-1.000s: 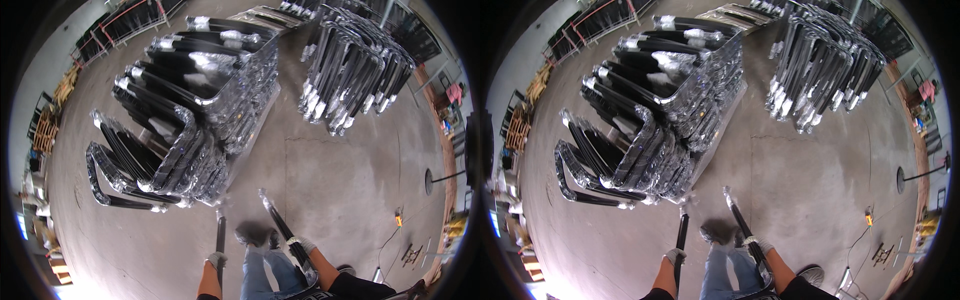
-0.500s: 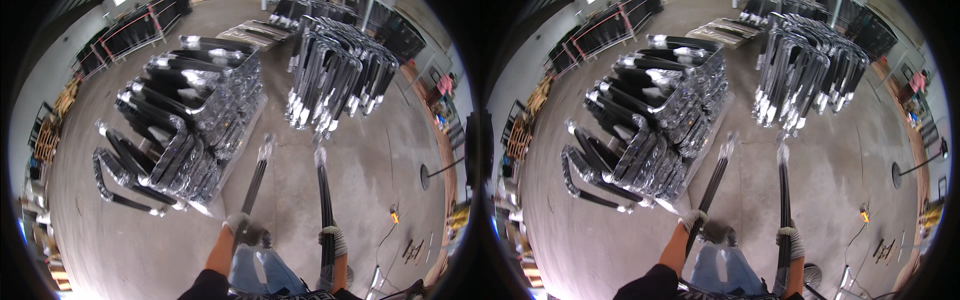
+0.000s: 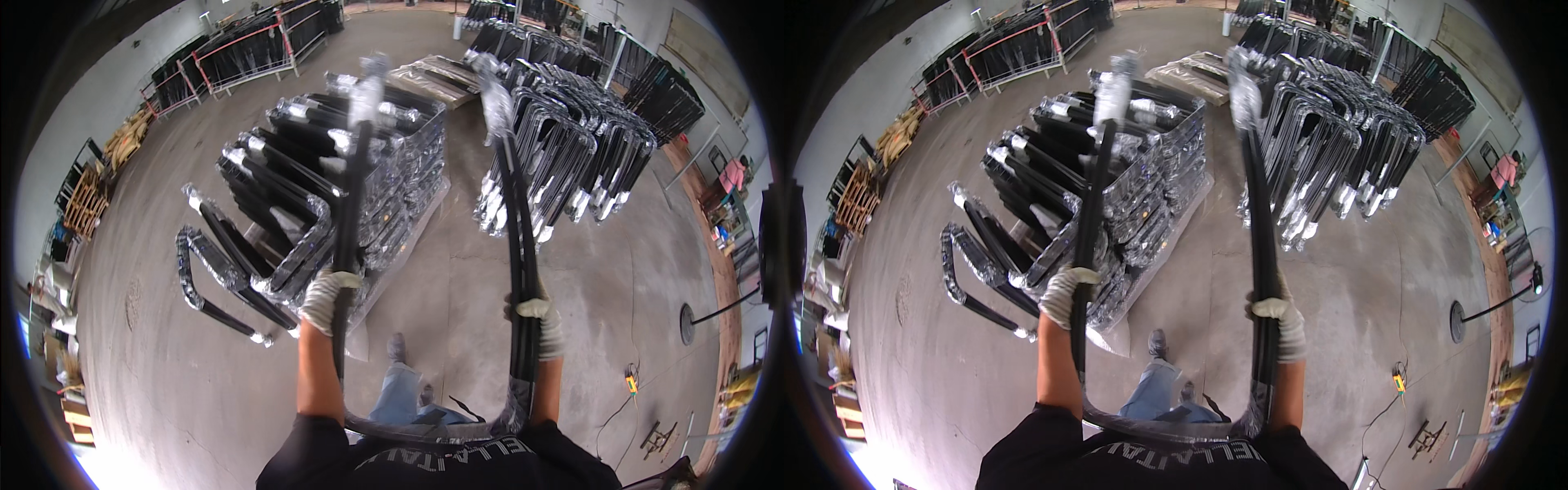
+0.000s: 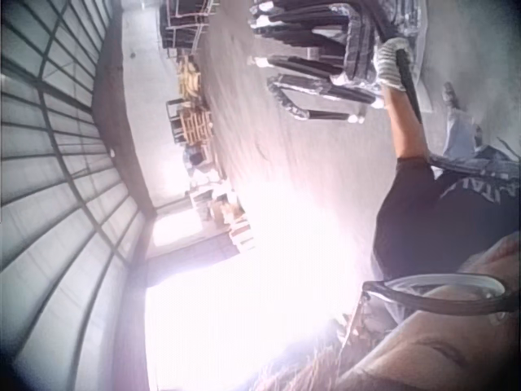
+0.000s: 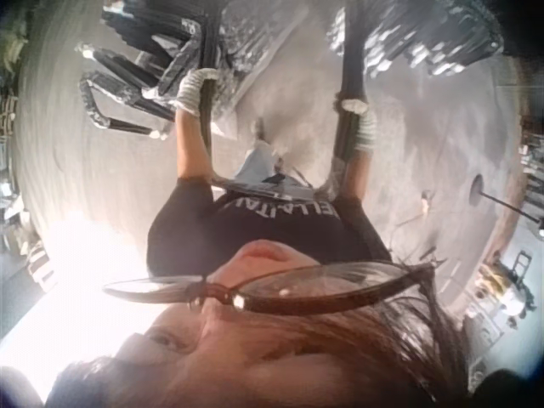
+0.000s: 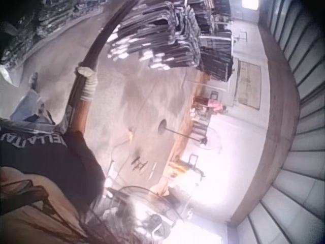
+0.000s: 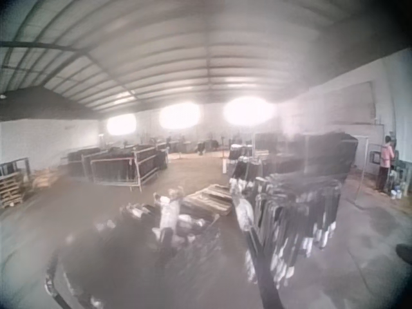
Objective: The person picks up wrapped metal frames from a stack on the floor and places them onto another stack, handling them one at a time by hand.
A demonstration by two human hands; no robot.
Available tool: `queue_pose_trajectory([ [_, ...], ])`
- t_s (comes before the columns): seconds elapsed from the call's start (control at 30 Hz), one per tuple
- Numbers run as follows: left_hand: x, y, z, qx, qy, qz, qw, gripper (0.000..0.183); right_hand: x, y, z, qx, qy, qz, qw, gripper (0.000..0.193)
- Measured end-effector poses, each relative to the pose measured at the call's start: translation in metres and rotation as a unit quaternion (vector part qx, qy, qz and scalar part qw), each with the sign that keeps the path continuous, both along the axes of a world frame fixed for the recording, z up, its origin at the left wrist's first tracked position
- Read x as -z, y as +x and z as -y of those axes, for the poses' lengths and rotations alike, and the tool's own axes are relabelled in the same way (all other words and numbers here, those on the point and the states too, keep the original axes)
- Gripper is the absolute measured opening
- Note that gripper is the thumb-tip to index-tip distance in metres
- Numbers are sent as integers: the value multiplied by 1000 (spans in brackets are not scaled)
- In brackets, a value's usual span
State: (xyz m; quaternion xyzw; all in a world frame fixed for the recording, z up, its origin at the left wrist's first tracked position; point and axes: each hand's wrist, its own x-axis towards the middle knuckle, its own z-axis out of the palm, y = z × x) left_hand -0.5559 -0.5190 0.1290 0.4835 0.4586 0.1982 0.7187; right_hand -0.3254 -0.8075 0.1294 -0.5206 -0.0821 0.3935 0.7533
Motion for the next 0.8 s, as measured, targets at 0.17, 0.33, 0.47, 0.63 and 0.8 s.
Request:
queue_pose_trajectory([
  [0.17, -39, 31, -62, -85, 52, 30, 995, 30, -1, 66, -111, -84, 81, 72, 991, 82],
  [0.33, -28, 75, -151, -110, 70, 8, 991, 20, -13, 134, -219, -165, 133, 50, 976, 77],
  [0.47, -7, 111, -190, -139, 48, 10, 989, 19, 16, 191, -268, -210, 139, 44, 967, 72],
  [0.63, 8, 191, -242, -163, 21, 35, 986, 19, 14, 275, -325, -219, 135, 27, 966, 69],
  [0.8, 21, 299, -282, -195, 27, 64, 978, 27, 20, 390, -385, -212, 106, 49, 970, 75],
])
